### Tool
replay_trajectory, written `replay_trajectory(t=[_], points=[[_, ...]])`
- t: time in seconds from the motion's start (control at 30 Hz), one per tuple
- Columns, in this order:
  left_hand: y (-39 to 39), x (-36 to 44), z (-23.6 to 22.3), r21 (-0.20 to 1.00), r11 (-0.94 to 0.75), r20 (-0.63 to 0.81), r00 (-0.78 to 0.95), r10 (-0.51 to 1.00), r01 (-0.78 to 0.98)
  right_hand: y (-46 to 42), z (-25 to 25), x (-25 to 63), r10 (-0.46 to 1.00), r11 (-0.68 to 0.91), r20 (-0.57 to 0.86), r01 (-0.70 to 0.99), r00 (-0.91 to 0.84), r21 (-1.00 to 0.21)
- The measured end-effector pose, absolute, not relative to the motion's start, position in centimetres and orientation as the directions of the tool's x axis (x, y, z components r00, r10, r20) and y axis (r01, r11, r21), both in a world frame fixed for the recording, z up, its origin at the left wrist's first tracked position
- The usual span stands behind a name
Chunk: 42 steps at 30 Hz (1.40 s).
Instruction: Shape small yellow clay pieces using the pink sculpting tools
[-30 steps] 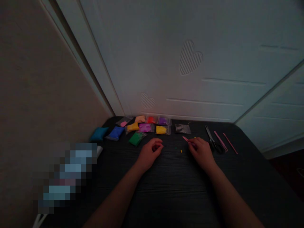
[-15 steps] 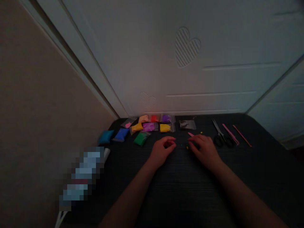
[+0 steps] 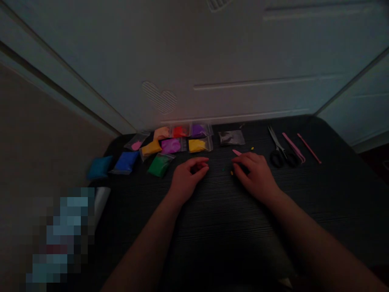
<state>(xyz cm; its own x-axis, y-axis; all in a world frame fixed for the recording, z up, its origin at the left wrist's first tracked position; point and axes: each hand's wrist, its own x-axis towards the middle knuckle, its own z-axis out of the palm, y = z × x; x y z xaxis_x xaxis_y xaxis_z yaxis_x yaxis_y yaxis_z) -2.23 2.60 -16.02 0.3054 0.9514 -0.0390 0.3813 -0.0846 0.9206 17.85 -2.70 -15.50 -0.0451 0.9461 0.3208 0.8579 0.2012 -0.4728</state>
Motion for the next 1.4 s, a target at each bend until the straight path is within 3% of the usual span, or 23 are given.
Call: replay_trajectory(t=[0.43, 0.87, 1.23, 1.4], points=[[2.8, -2.2, -15.6, 0.853, -0.102, -0.016, 0.221, 0.975, 0.511, -2.4, -15.7, 18.4, 0.948, 0.153, 0.319, 0.863, 0.009, -0.481], [1.9, -1.8, -15.7, 0.909, -0.089, -0.021, 0.259, 0.966, 0.407, -2.8, -16.3, 18.8, 0.931, 0.175, 0.363, 0.832, 0.035, -0.527], [1.5, -2.2, -15.9, 0.923, -0.181, 0.032, 0.4, 0.916, 0.34, -2.5, -16.5, 18.7, 0.934, 0.188, 0.358, 0.832, 0.014, -0.523], [1.5, -2.0, -15.5, 0.881, -0.268, 0.086, 0.424, 0.901, 0.391, -2.4, -16.0, 18.4, 0.936, 0.181, 0.353, 0.833, 0.018, -0.523]])
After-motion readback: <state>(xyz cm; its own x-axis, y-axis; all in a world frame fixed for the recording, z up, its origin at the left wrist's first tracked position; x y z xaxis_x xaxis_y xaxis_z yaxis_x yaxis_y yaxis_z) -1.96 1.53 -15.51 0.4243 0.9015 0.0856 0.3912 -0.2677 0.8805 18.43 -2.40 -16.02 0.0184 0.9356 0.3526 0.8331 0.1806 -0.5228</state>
